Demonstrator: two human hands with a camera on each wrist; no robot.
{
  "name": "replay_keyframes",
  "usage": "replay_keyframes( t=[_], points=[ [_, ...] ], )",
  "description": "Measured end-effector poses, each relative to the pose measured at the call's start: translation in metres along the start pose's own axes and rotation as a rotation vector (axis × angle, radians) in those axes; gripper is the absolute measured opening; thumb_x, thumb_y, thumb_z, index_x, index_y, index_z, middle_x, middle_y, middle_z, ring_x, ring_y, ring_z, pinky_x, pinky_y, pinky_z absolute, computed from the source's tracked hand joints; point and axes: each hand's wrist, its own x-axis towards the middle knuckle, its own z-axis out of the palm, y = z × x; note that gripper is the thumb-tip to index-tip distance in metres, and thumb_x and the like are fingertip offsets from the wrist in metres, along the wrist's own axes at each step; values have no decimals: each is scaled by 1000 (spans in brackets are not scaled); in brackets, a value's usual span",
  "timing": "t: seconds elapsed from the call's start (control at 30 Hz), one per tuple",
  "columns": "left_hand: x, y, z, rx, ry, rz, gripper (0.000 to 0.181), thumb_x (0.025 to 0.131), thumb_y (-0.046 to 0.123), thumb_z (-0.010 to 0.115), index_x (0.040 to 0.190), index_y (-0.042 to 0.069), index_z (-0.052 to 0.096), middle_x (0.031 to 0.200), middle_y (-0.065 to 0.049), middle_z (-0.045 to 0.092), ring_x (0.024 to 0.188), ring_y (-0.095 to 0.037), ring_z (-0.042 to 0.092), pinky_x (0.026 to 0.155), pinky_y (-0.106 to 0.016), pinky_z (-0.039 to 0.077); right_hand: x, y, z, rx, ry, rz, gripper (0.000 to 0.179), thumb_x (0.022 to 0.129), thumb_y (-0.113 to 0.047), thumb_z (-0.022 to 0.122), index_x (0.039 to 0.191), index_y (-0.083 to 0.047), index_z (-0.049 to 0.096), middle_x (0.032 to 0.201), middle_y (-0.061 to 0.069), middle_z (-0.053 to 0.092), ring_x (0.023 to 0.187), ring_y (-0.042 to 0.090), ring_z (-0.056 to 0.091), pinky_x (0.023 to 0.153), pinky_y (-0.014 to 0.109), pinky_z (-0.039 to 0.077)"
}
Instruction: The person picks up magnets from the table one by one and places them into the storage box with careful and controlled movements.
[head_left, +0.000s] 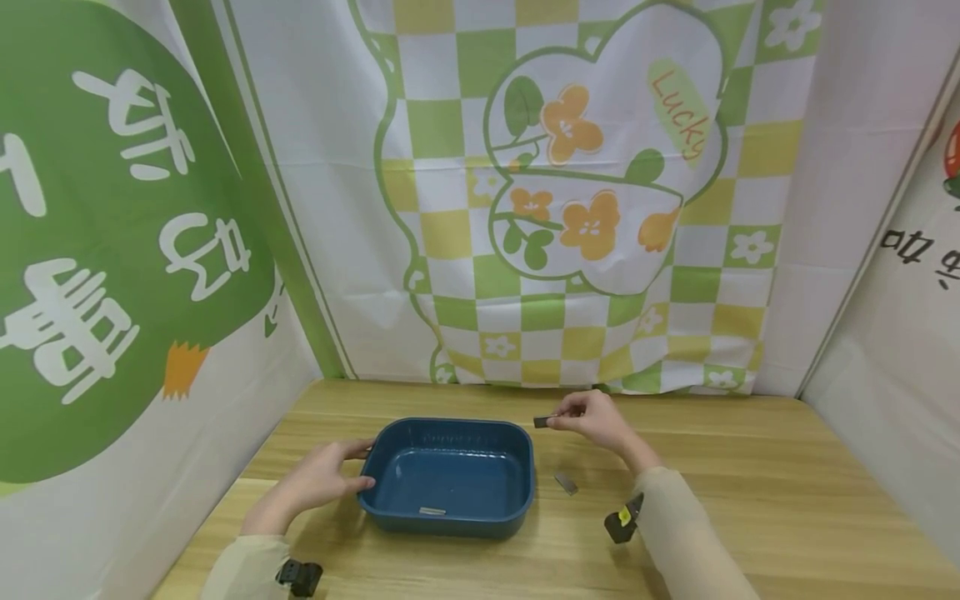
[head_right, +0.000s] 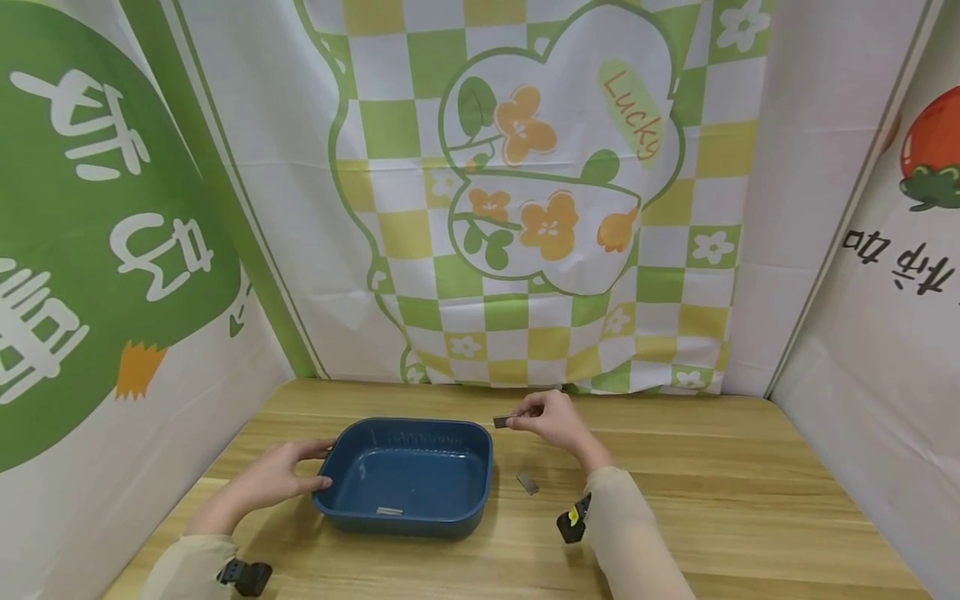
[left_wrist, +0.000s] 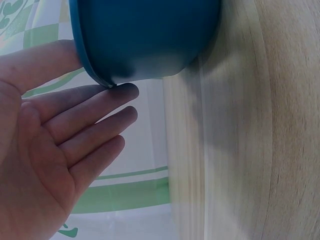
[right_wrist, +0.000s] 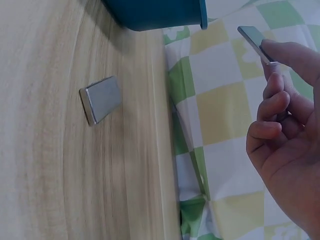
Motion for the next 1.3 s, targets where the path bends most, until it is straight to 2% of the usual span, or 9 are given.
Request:
replay_keyframes(
  t=[0.37, 1.0, 1.2, 1.3],
  points=[
    [1, 0, -1, 6, -10, 6, 63, 80, 23, 75, 132, -3, 52, 121, -19, 64, 116, -39, 57, 96, -56, 43, 10, -11, 5, -34, -42, -85, 13, 81, -31, 73, 82, -18, 73, 76, -5, 66, 64, 11, 52, 55, 23, 43],
    [0, 1, 0, 18, 11, 9, 62, 79, 22, 76, 131, -3, 53, 119, -19, 65, 115, -39, 57, 97, -57, 42, 26, -26, 23, -11, -104, -72, 13, 82, -31, 73, 83, -18, 74, 77, -4, 68, 63, 10, 51, 55, 24, 43],
    [0, 1, -1, 20, 3, 5, 63, 79, 24, 76, 132, -2, 53, 120, -19, 64, 116, -39, 57, 97, -57, 42, 30, -30, 29, 19, -119, -68, 11, 83, -28, 73, 84, -17, 75, 77, -4, 69, 67, 19, 58, 57, 24, 44],
    [0, 1, -1, 18, 0, 7, 63, 80, 24, 75, 132, -2, 52, 120, -19, 64, 116, -40, 57, 98, -57, 42, 34, -32, 32, 17, -117, -70, 9, 82, -28, 73, 83, -19, 75, 77, -4, 68, 68, 19, 58, 57, 24, 44]
  ],
)
